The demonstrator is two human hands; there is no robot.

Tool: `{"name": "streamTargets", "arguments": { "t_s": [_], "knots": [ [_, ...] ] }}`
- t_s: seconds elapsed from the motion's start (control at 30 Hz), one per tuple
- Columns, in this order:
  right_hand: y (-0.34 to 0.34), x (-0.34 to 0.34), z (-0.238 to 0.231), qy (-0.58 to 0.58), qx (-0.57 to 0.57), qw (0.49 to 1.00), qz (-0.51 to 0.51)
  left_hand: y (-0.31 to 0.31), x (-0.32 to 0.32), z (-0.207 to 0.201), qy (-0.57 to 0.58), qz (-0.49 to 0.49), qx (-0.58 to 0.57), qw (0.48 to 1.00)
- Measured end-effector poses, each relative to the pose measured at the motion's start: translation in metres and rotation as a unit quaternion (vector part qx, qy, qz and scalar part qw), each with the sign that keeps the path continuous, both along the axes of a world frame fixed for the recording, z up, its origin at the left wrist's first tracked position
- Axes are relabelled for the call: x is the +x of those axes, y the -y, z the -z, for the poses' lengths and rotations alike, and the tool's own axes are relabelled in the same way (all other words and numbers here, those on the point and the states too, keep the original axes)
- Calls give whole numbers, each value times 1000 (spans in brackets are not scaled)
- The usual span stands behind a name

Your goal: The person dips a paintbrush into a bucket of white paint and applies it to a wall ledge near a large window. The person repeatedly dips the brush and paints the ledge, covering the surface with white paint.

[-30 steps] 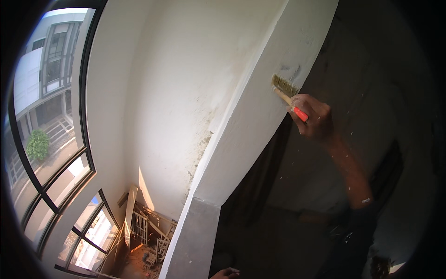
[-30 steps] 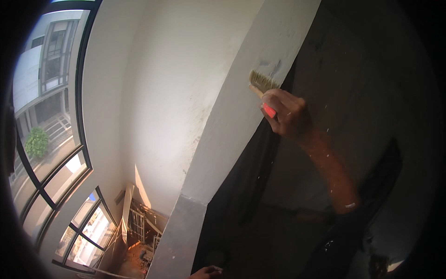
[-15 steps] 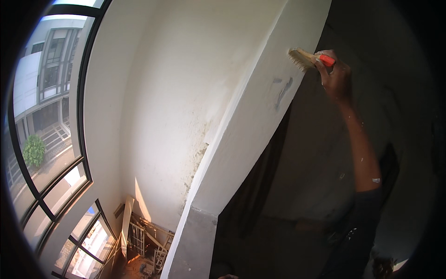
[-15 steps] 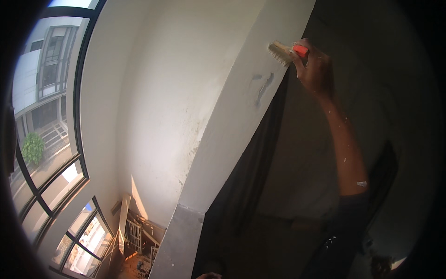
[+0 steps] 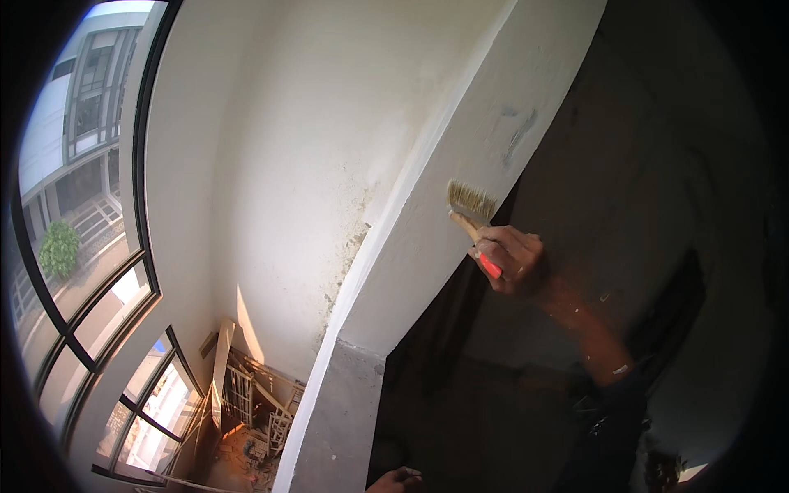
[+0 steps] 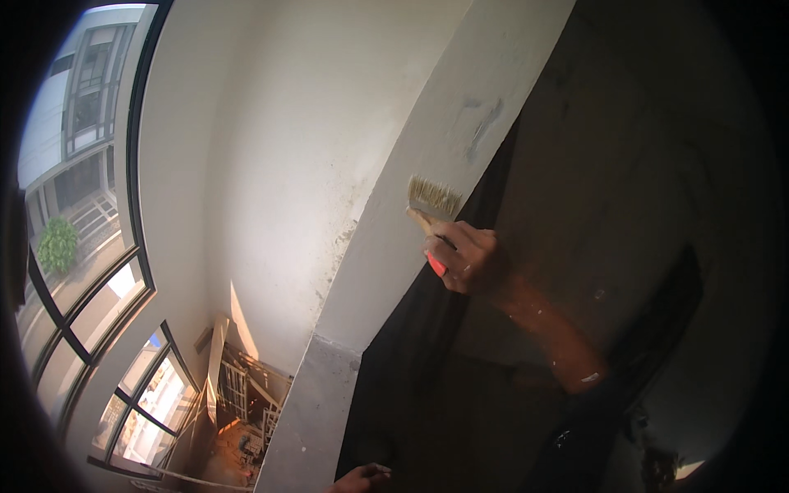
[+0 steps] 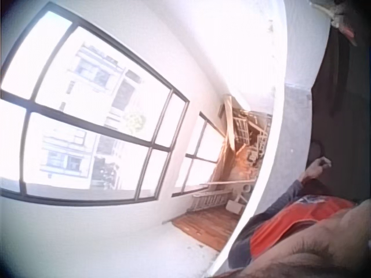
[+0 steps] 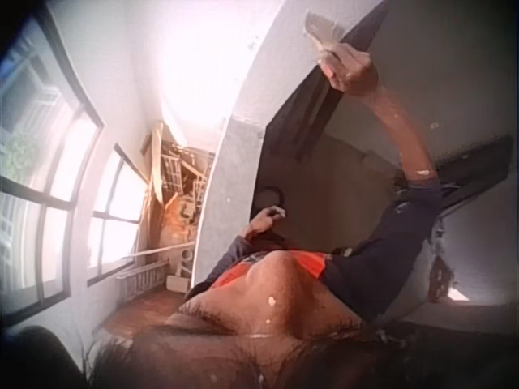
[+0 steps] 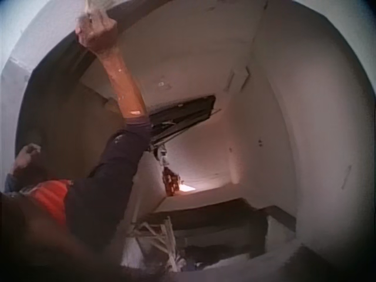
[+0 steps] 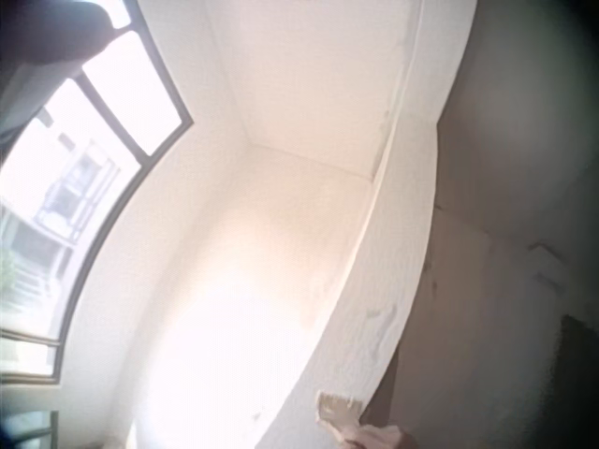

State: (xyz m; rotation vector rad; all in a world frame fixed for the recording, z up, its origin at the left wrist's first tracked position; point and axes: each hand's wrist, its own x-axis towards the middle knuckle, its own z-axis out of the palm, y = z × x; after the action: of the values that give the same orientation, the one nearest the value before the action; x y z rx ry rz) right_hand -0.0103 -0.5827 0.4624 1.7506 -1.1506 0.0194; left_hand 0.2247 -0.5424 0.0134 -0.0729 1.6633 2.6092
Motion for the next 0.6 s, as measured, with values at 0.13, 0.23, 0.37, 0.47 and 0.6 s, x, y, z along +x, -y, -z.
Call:
{"name": "streamTargets", "arguments": {
  "t_s": [0.13,0.23,0.37,0.47,0.6],
  "knots": [
    [-3,15,23,78,45,996,-21,0,4,0,-41,-9,-42,998],
    [-3,16,-7,168,12,985,-38,0,5,5,-16,-14,-25,999],
    [-2,5,-96,183,-105,977,12,1,0,11,-59,14,29,998],
    [-1,3,-160,64,-193,979,-19,-2,-6,9,-28,5,8,1000],
    [-2,5,-207,-85,-265,960,32,2,-2,1,-16,1,28,999]
  ]
}}
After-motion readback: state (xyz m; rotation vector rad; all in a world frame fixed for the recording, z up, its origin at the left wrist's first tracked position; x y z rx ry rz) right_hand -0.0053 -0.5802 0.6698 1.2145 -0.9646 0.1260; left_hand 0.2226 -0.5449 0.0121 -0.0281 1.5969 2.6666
